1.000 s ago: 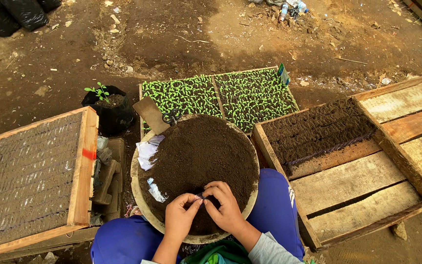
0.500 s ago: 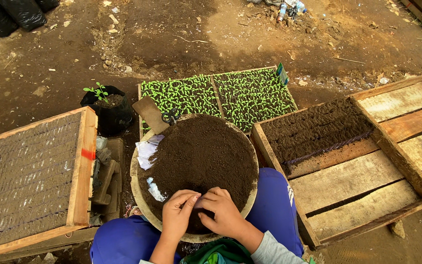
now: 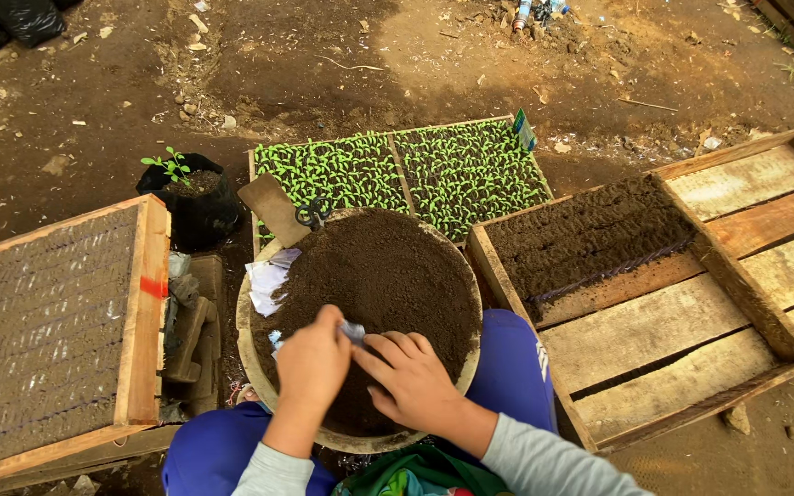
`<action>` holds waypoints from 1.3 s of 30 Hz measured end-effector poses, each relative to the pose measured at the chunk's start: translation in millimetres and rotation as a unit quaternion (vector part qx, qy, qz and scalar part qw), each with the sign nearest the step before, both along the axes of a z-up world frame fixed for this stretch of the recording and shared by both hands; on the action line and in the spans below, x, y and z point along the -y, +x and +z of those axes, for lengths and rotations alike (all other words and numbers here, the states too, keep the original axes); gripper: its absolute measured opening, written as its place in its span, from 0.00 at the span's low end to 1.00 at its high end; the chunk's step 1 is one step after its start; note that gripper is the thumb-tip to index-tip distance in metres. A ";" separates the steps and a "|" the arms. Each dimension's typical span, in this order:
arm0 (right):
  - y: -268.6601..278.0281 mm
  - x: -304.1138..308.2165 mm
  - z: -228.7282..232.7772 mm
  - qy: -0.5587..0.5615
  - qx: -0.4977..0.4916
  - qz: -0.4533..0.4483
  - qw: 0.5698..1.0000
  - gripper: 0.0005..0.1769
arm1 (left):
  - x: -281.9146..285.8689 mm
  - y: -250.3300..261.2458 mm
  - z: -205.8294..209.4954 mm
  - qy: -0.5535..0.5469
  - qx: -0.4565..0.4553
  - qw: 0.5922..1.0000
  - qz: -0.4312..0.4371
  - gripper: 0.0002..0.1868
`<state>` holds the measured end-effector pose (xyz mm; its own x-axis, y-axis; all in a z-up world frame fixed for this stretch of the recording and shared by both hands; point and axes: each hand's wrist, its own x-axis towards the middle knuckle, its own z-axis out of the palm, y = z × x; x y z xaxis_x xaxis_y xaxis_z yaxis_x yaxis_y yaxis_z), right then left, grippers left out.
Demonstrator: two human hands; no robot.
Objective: The person sits on the ground and repeatedly scoops soil from a round container, wraps seeds in the soil, and places the soil balls into a wooden tray. The person also handles a small packet of seeds and places the wrapped seeds into rows within the tray.
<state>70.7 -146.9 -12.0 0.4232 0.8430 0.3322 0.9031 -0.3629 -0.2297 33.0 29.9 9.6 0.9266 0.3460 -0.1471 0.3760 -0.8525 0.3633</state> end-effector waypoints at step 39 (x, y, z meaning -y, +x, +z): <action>102.1 -36.6 -12.4 0.526 -0.772 -0.204 0.293 0.26 | 9.2 30.0 -32.4 -0.021 0.193 0.980 -0.030 0.03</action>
<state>172.7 -110.3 -24.5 0.7476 0.3924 -0.5358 -0.6412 0.6367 -0.4285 63.0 20.8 -22.8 0.9343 0.2912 0.2057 0.1536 -0.8494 0.5049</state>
